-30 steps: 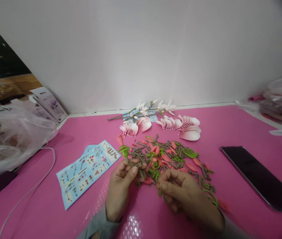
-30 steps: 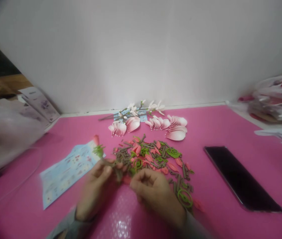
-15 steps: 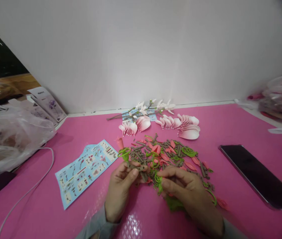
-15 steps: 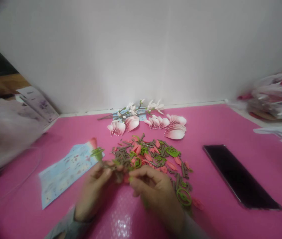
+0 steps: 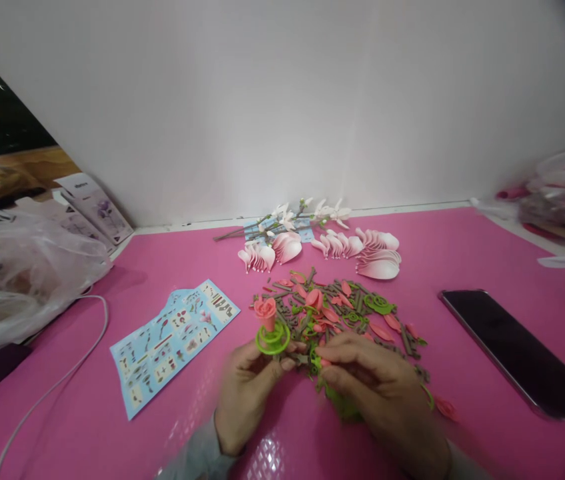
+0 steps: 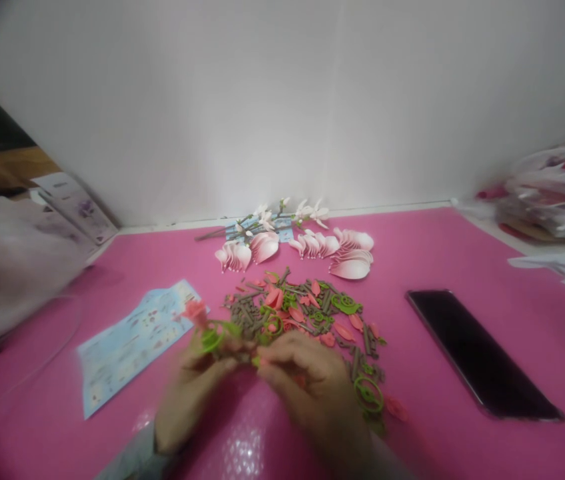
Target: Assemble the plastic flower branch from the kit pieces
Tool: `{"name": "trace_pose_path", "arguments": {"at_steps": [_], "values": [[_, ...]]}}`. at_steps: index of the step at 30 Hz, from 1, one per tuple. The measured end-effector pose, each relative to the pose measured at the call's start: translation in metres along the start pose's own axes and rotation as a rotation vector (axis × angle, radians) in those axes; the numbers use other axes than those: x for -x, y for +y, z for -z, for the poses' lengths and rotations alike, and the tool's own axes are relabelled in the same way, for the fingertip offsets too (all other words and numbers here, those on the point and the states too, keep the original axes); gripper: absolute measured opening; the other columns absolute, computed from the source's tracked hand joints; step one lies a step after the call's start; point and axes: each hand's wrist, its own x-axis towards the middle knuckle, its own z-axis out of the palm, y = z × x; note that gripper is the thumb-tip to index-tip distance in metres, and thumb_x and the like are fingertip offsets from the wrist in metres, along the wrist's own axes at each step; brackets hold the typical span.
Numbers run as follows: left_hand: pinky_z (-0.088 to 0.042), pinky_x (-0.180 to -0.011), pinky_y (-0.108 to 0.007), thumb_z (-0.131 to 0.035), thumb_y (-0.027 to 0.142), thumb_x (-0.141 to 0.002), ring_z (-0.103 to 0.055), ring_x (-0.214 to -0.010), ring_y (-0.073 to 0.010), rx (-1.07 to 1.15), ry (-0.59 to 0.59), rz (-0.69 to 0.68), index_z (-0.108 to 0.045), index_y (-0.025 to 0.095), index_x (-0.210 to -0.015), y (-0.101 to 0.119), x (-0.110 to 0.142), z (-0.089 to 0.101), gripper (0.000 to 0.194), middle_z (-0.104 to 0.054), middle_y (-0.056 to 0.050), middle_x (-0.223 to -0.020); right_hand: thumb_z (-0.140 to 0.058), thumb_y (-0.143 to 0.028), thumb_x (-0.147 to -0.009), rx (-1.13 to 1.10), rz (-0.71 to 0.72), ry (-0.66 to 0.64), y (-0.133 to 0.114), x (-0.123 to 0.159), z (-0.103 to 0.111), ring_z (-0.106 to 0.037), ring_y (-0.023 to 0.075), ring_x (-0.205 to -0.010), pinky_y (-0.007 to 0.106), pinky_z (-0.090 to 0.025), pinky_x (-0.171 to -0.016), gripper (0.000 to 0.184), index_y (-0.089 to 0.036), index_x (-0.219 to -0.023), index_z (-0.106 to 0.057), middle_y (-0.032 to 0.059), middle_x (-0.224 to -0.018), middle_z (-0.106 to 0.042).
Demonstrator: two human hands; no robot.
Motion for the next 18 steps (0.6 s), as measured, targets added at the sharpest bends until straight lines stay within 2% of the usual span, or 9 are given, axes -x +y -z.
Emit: {"name": "trace_pose_path", "arguments": {"at_steps": [4,13,18], "values": [[-0.051,-0.076,-0.016,-0.071,0.016,-0.075,-0.068,-0.080,-0.0120,-0.109,-0.017,-0.050,-0.078,0.025,-0.083,0.0042,0.0000,-0.0007,0.014,-0.078,0.001,-0.083,-0.064,-0.017,-0.082,0.061,0.040,0.002,0.0016,0.0016,0.0009,-0.064,0.0121,-0.069,0.022,-0.051,-0.064,0.006,-0.020,-0.081,-0.069,0.0003,-0.076,-0.068],[-0.053,-0.070,-0.019,-0.069,0.015,-0.077,-0.069,-0.074,-0.0145,-0.206,-0.040,-0.074,-0.079,0.025,-0.083,0.0031,-0.0007,0.0021,0.015,-0.079,0.001,-0.080,-0.061,-0.011,-0.082,0.293,0.248,-0.011,-0.0038,-0.0017,0.0055,-0.065,0.0078,-0.072,0.014,-0.048,-0.066,0.014,-0.021,-0.087,-0.069,-0.0025,-0.078,-0.069],[-0.053,-0.070,-0.019,-0.068,0.015,-0.079,-0.070,-0.073,-0.0141,-0.252,-0.083,-0.148,-0.078,0.026,-0.087,0.0054,-0.0001,0.0006,0.017,-0.079,0.001,-0.083,-0.061,-0.011,-0.083,0.265,0.223,-0.057,-0.0046,-0.0025,0.0062,-0.063,0.0078,-0.068,0.015,-0.047,-0.062,0.013,-0.021,-0.083,-0.069,-0.0023,-0.074,-0.067]]}}
